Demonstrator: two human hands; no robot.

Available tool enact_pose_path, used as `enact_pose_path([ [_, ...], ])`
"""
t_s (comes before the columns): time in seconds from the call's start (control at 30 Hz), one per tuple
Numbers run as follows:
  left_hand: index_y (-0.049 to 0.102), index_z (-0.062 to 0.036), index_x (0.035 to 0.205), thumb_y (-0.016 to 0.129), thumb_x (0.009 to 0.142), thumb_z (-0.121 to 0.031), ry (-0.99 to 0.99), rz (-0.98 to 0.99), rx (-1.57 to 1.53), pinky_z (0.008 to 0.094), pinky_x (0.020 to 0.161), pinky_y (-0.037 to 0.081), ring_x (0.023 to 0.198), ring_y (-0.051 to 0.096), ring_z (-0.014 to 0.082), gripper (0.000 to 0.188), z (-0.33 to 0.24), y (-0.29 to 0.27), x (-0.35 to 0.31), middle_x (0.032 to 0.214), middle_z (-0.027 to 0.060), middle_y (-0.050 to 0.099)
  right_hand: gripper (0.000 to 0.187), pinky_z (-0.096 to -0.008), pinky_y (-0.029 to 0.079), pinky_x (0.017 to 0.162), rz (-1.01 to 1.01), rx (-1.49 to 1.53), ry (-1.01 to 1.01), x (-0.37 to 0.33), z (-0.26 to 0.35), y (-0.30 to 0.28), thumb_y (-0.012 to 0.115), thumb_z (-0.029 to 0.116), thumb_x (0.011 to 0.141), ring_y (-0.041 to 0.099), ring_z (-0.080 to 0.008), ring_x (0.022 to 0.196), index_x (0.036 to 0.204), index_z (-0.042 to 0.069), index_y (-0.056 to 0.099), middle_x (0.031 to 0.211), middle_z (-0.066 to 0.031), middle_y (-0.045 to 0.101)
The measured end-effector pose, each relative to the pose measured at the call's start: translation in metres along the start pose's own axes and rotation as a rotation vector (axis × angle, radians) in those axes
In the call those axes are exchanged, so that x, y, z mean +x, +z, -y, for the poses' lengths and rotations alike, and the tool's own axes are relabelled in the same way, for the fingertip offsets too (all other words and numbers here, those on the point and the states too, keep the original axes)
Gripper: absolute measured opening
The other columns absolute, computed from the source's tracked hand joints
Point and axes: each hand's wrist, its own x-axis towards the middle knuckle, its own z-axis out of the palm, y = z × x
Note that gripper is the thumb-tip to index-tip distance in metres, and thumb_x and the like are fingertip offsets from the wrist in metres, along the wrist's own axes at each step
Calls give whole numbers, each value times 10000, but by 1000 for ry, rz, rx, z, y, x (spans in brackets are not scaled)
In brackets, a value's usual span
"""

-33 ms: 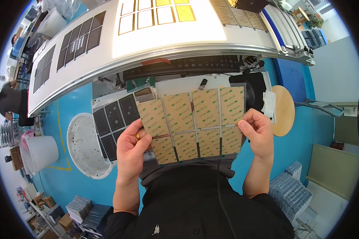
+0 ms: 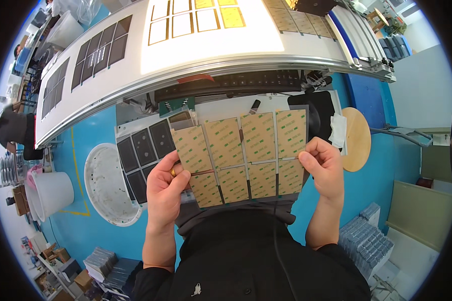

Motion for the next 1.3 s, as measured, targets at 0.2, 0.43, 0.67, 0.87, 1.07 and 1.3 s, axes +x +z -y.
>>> enact_pose_path([
  [0.2,512,112,1527,526,1040,70,28,25,19,235,842,529,966,698,85,488,0,-2,1,1150,99,776,129,-212,449,631,-17,-24,4,0,-5,1,704,59,1056,594,-26,731,960,-1,642,845,-16,713],
  [0.43,512,105,1535,532,1046,65,46,13,47,227,796,497,913,661,69,490,1,-3,1,1136,85,774,149,-200,425,690,-23,-61,-29,0,-6,0,705,76,1055,559,-6,774,949,23,616,872,24,687],
  [0.67,536,70,1533,533,1057,50,41,151,155,327,908,611,1112,771,243,476,5,14,-11,1234,188,787,28,-206,354,629,-418,-203,-227,-16,18,-21,672,21,1068,458,3,725,1060,24,645,842,70,596],
  [0.87,607,75,1449,610,1079,-64,64,335,327,394,888,655,1101,784,327,396,6,22,-8,1210,246,786,66,-217,425,692,-781,-836,-401,-73,110,-116,638,63,1105,540,-20,799,1088,3,659,886,44,660],
  [1.07,628,66,1401,593,1069,-22,128,305,345,340,875,629,1089,781,284,345,3,22,-4,1191,214,791,167,-298,479,687,-974,-1364,-187,-52,121,-191,638,140,1104,611,-122,744,1084,-25,653,847,-108,704],
  [1.3,637,64,1370,586,1085,-46,269,84,446,311,767,618,961,778,243,310,-10,6,-7,1147,200,787,205,-362,519,730,-869,-1228,19,-49,76,-347,670,180,1065,645,-164,783,1039,-23,683,862,-100,715],
])
